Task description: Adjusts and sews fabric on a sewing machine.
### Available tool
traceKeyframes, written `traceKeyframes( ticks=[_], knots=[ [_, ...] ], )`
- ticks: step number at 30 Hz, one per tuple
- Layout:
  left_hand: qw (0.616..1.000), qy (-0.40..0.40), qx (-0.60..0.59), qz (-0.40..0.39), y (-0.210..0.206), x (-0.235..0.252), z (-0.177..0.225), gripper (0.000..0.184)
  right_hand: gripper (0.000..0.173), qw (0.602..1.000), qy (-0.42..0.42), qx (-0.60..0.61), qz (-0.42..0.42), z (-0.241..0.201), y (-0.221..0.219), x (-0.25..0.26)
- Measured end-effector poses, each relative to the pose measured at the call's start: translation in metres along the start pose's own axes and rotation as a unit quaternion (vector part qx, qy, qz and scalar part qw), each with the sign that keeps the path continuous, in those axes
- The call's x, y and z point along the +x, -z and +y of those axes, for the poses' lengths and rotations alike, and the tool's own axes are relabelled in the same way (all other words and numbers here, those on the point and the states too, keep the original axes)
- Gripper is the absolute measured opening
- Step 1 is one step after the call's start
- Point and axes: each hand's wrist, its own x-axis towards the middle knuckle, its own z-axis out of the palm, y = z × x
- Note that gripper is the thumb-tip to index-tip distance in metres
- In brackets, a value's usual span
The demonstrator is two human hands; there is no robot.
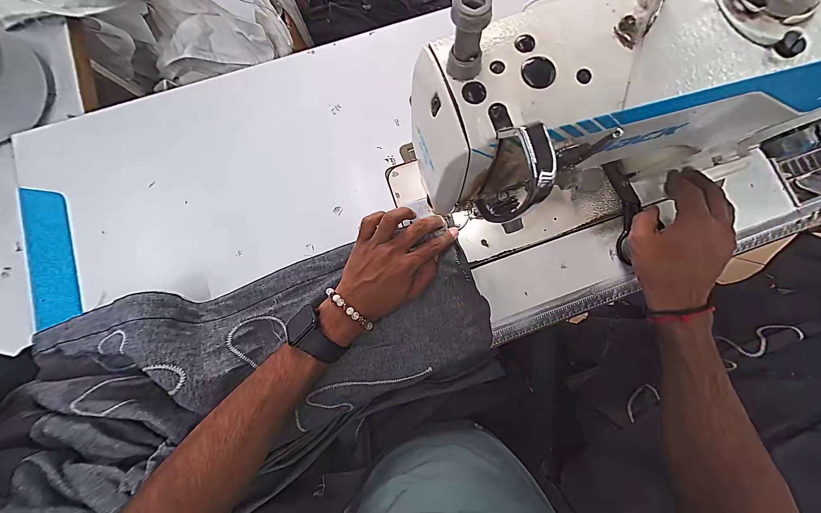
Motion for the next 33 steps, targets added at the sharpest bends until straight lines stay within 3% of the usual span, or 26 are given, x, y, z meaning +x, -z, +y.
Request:
traceKeyframes(
  ticks=[2,4,8,10,13,15,23,28,30,33],
  knots=[
    [1.000,0.002,0.001,0.000,0.000,-0.001,0.000,0.040,0.048,0.998,0.007,0.048,0.036,-0.022,0.013,-0.014],
    [1.000,0.013,0.010,-0.004,-0.001,0.001,-0.001,0.041,0.039,0.994,0.024,0.106,0.018,-0.057,0.021,-0.037],
    [0.999,0.022,0.023,0.008,-0.003,0.005,-0.003,0.041,0.034,0.953,0.051,0.254,-0.161,-0.139,0.000,-0.080],
    [0.999,0.021,0.026,0.010,-0.002,0.005,-0.003,0.040,0.036,0.964,0.070,0.207,-0.152,-0.173,-0.015,-0.093],
    [0.999,0.024,0.024,0.007,-0.001,0.005,-0.002,0.040,0.033,0.988,0.103,0.090,-0.073,-0.198,-0.030,-0.106],
    [0.999,0.031,0.021,0.006,0.001,0.007,-0.003,0.037,0.035,0.988,0.124,0.071,-0.052,-0.198,-0.032,-0.108],
    [0.996,0.065,0.067,-0.001,0.004,0.016,0.003,0.032,0.039,0.987,0.108,0.051,-0.108,-0.202,-0.032,-0.087],
    [0.995,0.079,-0.064,0.006,-0.007,0.003,0.017,0.038,0.034,0.947,0.109,0.169,-0.249,-0.164,-0.007,-0.061],
    [0.996,0.064,-0.066,0.009,-0.006,0.003,0.013,0.038,0.025,0.970,0.113,0.146,-0.161,-0.142,0.001,-0.033],
    [0.997,0.046,-0.058,0.025,-0.006,-0.001,0.010,0.035,0.025,0.976,0.154,0.098,-0.120,-0.104,-0.006,0.011]
  ],
)
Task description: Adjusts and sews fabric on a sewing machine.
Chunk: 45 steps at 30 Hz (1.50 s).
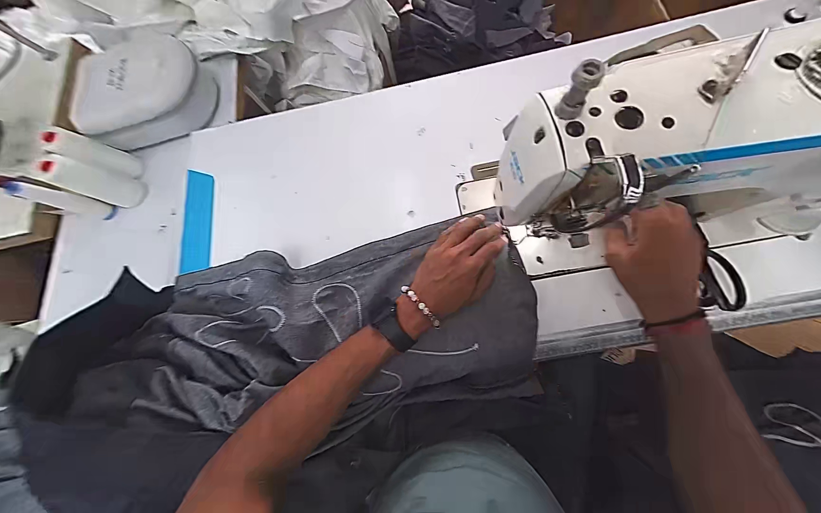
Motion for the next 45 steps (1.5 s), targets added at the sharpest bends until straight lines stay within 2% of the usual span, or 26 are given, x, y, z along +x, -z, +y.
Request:
traceKeyframes(
  ticks=[2,5,10,13,15,18,21,27,31,32,35,38,41,42,44,45],
  knots=[
    [1.000,-0.016,0.001,0.003,0.003,-0.002,-0.008,0.035,0.018,0.999,0.036,-0.002,-0.010,0.016,-0.002,0.006],
    [0.999,-0.031,-0.016,0.003,-0.002,0.002,-0.004,0.036,0.016,0.997,0.054,0.041,-0.044,0.018,0.000,-0.019],
    [0.999,-0.035,-0.008,0.000,0.004,0.000,-0.013,0.038,0.022,0.994,0.056,0.084,0.031,-0.039,-0.046,-0.042],
    [0.999,-0.048,-0.010,-0.015,0.005,0.003,-0.016,0.041,0.022,0.993,0.052,0.068,0.080,-0.058,-0.059,-0.044],
    [0.998,-0.058,-0.016,-0.021,0.003,0.005,-0.018,0.041,0.022,0.989,0.081,0.062,0.110,-0.065,-0.063,-0.054],
    [0.996,-0.084,-0.019,-0.033,0.009,0.006,-0.031,0.041,0.034,0.983,0.145,0.068,0.093,-0.076,-0.065,-0.068],
    [0.991,-0.124,-0.025,-0.049,0.014,0.012,-0.041,0.040,0.038,0.983,0.160,0.050,0.073,-0.077,-0.068,-0.078],
    [0.986,-0.159,-0.002,-0.057,0.019,0.023,-0.051,0.038,0.030,0.986,0.111,0.004,0.123,-0.081,-0.071,-0.079],
    [0.995,-0.086,0.013,-0.040,0.010,0.014,-0.020,0.040,0.025,0.988,0.060,0.019,0.145,-0.081,-0.067,-0.078],
    [0.997,-0.058,0.024,-0.043,0.007,0.009,-0.010,0.046,0.023,0.989,0.031,0.036,0.138,-0.079,-0.066,-0.077],
    [0.997,0.005,0.054,-0.050,0.000,-0.002,0.010,0.063,0.032,0.994,-0.055,0.053,0.072,-0.081,-0.060,-0.061],
    [1.000,0.001,0.012,-0.011,0.000,-0.006,0.009,0.049,0.026,0.997,-0.064,0.047,-0.003,-0.102,-0.047,-0.040],
    [1.000,-0.020,0.005,-0.017,0.004,-0.006,0.003,0.039,0.019,0.989,-0.090,0.114,-0.005,-0.109,-0.038,-0.041],
    [0.999,-0.022,0.009,-0.022,0.005,-0.006,0.003,0.039,0.023,0.980,-0.111,0.161,-0.023,-0.108,-0.036,-0.051],
    [0.999,-0.016,0.021,-0.029,0.005,-0.006,0.003,0.041,0.042,0.956,-0.141,0.248,-0.073,-0.106,-0.035,-0.076],
    [0.999,-0.015,0.025,-0.030,0.004,-0.007,0.004,0.041,0.044,0.941,-0.157,0.286,-0.089,-0.107,-0.036,-0.089]
  ],
)
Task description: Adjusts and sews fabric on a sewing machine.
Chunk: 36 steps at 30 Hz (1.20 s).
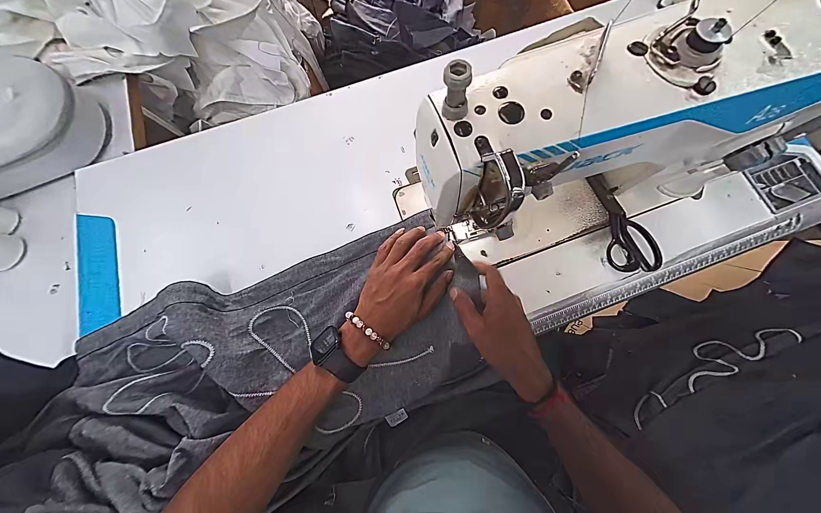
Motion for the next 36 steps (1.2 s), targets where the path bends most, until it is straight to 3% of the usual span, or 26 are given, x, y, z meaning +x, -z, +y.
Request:
traceKeyframes(
  ticks=[4,10,15,19,23,30,36],
  knots=[
    [1.000,-0.001,0.012,-0.003,0.001,0.000,0.001,0.041,0.036,0.994,-0.001,0.092,0.058,0.008,-0.008,-0.027],
    [0.997,-0.043,0.048,0.036,0.001,0.008,-0.003,0.035,0.035,0.996,0.021,0.043,0.080,0.010,-0.006,-0.010],
    [0.998,0.009,0.062,0.015,0.000,-0.001,0.013,0.036,0.039,0.998,-0.015,0.028,0.052,0.007,-0.004,-0.009],
    [0.998,-0.017,0.059,0.031,-0.001,0.003,0.000,0.034,0.041,0.997,0.004,0.044,0.061,0.005,-0.001,-0.012],
    [0.996,-0.001,0.089,0.027,0.001,0.001,0.011,0.035,0.044,0.998,-0.008,-0.011,0.055,0.004,0.000,-0.021],
    [0.996,0.001,0.079,0.029,-0.002,-0.002,0.005,0.034,0.042,0.995,0.042,-0.040,0.082,0.000,0.009,-0.038],
    [0.995,-0.062,0.074,0.036,0.002,0.007,-0.013,0.032,0.038,0.978,0.087,-0.161,0.103,-0.012,0.020,-0.035]
  ],
)
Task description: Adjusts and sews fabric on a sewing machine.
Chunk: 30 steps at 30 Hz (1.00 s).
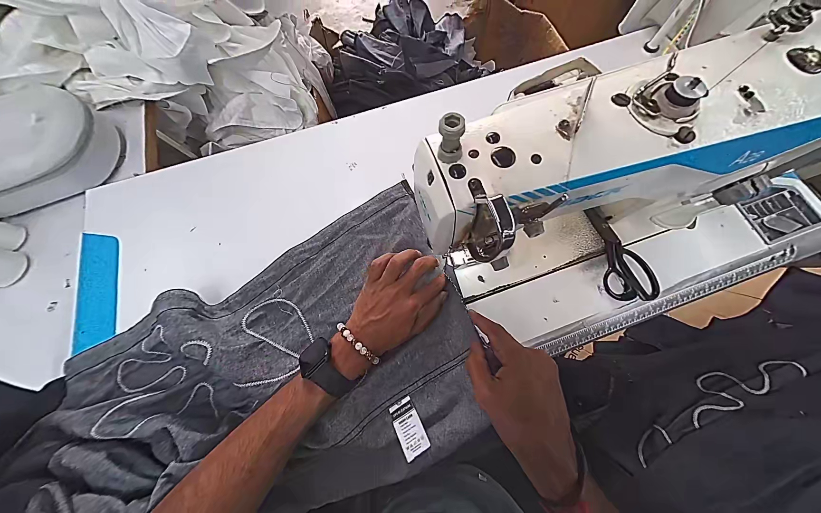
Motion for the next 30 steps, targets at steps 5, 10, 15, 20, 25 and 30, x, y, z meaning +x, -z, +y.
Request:
traceKeyframes(
  ticks=[5,10,15,20,25,30],
  knots=[
    [0.999,-0.050,-0.018,-0.010,0.007,0.008,-0.007,0.029,0.039,0.996,0.030,-0.047,-0.071,-0.013,0.012,0.053],
    [0.966,0.138,-0.216,-0.026,0.006,-0.004,0.017,0.030,0.047,0.976,-0.030,-0.135,-0.168,0.010,-0.016,0.088],
    [0.991,0.069,-0.099,-0.050,0.001,-0.018,0.018,0.040,0.050,0.992,0.041,-0.013,-0.120,0.060,0.004,0.030],
    [0.992,0.055,-0.102,-0.057,0.003,-0.017,0.023,0.037,0.020,0.966,0.196,-0.009,-0.171,0.066,0.021,-0.052],
    [0.993,0.081,-0.086,-0.016,0.010,0.002,0.018,0.031,0.014,0.912,0.241,-0.141,-0.300,0.057,-0.031,-0.085],
    [0.999,0.043,-0.024,0.000,0.003,0.009,0.004,0.032,0.021,0.796,0.149,-0.077,-0.582,0.029,-0.003,-0.031]
  ],
)
